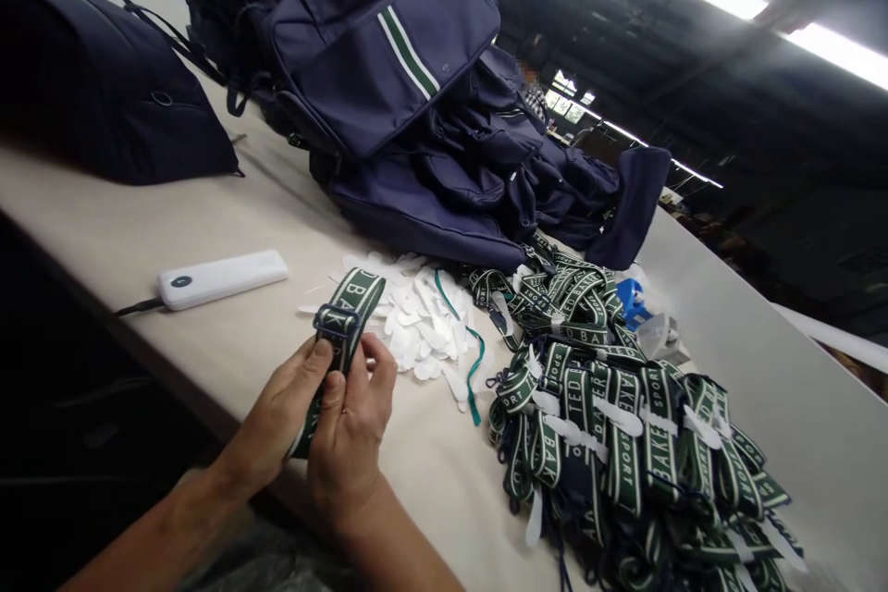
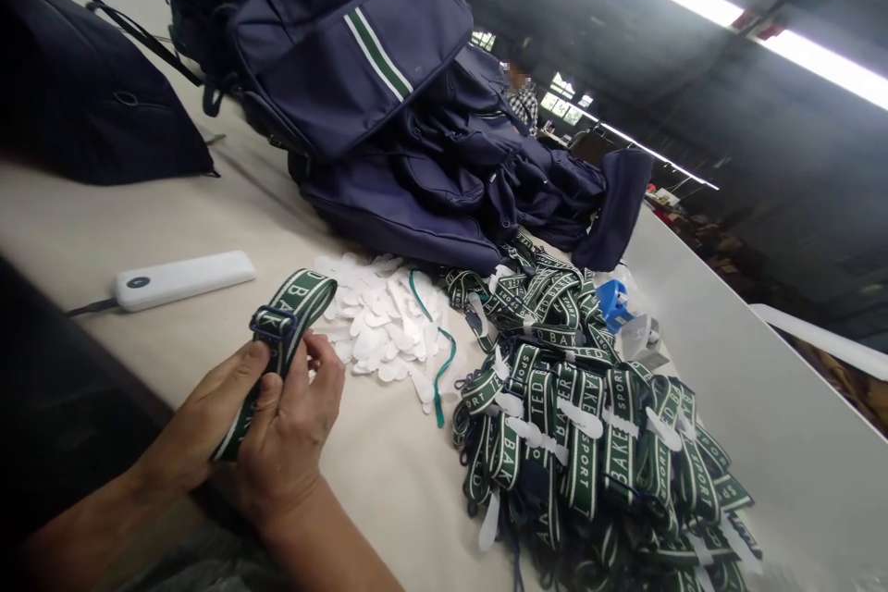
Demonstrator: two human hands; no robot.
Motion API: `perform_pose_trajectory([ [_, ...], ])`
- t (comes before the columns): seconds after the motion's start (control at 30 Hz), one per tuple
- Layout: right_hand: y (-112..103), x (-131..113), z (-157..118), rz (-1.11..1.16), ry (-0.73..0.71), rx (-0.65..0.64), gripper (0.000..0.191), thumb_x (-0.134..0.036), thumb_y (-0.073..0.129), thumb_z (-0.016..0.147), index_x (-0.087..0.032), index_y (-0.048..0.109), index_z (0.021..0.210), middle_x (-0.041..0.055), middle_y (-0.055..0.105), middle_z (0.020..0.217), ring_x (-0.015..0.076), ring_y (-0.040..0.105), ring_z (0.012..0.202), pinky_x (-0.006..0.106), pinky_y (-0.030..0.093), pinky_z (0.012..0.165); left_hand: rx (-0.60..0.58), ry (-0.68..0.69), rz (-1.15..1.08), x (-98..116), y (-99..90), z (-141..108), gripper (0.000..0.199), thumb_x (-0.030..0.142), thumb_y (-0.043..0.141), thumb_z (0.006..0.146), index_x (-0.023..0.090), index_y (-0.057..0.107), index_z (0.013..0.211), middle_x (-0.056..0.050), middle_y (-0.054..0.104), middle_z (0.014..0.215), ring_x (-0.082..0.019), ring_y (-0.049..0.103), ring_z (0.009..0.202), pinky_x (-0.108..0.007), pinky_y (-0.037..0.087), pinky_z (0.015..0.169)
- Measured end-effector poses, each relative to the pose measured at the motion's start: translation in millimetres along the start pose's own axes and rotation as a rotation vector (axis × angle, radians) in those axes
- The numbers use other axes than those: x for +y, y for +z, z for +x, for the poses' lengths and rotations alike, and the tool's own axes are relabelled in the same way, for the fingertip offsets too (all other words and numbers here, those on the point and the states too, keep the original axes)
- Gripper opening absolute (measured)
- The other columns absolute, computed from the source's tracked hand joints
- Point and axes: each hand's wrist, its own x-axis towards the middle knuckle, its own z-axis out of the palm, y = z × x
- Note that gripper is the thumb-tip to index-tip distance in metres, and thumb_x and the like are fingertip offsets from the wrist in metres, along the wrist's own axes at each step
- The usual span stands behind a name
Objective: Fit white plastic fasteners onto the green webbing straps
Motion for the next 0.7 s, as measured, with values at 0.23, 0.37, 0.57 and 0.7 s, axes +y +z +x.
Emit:
perform_pose_trajectory([
  [0.23,-18,9,9,0.129,0.161,-0.201,0.043,-0.038,0.038,0.102,-0.016,0.060,0.131,0.0155,0.061,0.129,0.0318,0.055,0.121,0.058,0.043,0.106,-0.062,-0.034,0.179,-11,-13.3,3,0.048,0.058,0.065,0.084,0.020,0.062,0.113,-0.002,0.073,0.085,-0.020,0.068,0.079,-0.027,0.057,0.074],
  [0.37,-40,17,30,0.759,0.549,-0.479,0.051,-0.052,0.069,0.083,-0.018,0.066,0.121,0.0085,0.070,0.107,0.0220,0.068,0.075,0.030,0.056,0.054,-0.470,-0.076,0.321,-5,-17.8,4,0.045,0.062,0.058,0.088,0.017,0.062,0.086,-0.001,0.062,0.059,-0.015,0.056,0.048,-0.025,0.045,0.047],
  [0.57,-40,13,33,0.906,0.541,0.002,0.032,-0.032,0.087,0.068,-0.017,0.070,0.091,0.0035,0.073,0.088,0.0193,0.070,0.079,0.031,0.059,0.075,-0.581,-0.298,0.260,-20,-14.4,0,0.051,0.069,0.062,0.082,0.019,0.063,0.092,-0.003,0.068,0.068,-0.017,0.059,0.053,-0.024,0.046,0.048],
  [0.7,-41,16,16,0.842,0.487,-0.130,0.023,-0.035,0.082,0.075,-0.018,0.074,0.088,0.0054,0.075,0.090,0.0211,0.071,0.084,0.035,0.059,0.084,-0.371,-0.547,0.148,-60,-24.3,-16,0.062,0.072,0.080,0.057,0.024,0.066,0.094,-0.006,0.074,0.074,-0.025,0.068,0.064,-0.030,0.055,0.056],
])
